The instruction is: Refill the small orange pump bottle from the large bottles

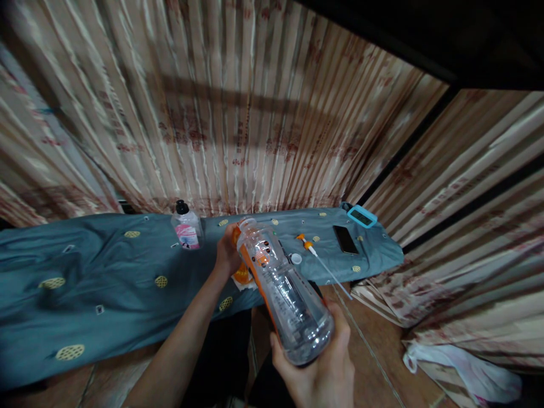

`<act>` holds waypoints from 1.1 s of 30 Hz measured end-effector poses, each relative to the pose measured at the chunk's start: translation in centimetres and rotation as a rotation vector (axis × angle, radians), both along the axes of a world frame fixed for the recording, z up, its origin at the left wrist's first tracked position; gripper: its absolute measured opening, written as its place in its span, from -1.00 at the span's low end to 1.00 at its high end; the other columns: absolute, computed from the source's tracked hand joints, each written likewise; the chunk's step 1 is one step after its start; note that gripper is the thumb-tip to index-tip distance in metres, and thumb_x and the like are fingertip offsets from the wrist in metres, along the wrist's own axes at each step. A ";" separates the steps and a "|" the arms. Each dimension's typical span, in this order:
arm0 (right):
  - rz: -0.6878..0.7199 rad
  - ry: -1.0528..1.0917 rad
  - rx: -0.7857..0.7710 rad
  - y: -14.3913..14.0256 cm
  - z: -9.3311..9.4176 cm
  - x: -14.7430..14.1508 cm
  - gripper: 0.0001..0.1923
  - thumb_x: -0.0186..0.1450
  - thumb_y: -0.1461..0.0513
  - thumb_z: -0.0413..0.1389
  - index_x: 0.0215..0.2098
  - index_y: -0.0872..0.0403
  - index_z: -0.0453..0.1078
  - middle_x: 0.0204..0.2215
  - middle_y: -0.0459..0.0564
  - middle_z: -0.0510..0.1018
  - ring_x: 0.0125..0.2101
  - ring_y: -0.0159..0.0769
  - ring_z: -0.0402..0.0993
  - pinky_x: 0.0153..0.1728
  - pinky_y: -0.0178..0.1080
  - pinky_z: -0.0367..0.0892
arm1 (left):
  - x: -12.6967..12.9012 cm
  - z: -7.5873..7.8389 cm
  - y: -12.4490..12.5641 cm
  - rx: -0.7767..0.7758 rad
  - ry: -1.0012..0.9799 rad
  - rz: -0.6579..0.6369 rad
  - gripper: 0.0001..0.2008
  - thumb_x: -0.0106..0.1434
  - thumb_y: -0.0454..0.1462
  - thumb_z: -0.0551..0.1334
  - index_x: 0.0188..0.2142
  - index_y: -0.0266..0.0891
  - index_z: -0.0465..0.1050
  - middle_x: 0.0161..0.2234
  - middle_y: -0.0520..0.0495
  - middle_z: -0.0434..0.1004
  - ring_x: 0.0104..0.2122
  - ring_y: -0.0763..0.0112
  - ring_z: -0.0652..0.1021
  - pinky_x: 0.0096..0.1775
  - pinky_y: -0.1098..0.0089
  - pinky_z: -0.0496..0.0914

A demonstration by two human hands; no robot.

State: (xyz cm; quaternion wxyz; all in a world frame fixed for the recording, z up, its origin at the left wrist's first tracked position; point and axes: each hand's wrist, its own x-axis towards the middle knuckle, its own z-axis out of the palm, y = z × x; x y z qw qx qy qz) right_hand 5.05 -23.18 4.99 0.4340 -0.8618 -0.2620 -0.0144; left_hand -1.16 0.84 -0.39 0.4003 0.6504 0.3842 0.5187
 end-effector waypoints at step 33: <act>0.011 0.001 0.006 -0.1 0.1 0.0 0.14 -0.17 -0.35 0.19 0.22 0.04 0.14 -0.07 0.21 0.55 -0.18 0.19 0.57 -0.23 0.08 0.43 | 0.0 -0.1 0.0 0.033 0.002 -0.002 -0.73 0.17 -0.19 0.30 -0.13 -0.17 0.43 -0.19 -0.04 0.61 -0.21 0.26 0.60 -0.09 0.25 0.48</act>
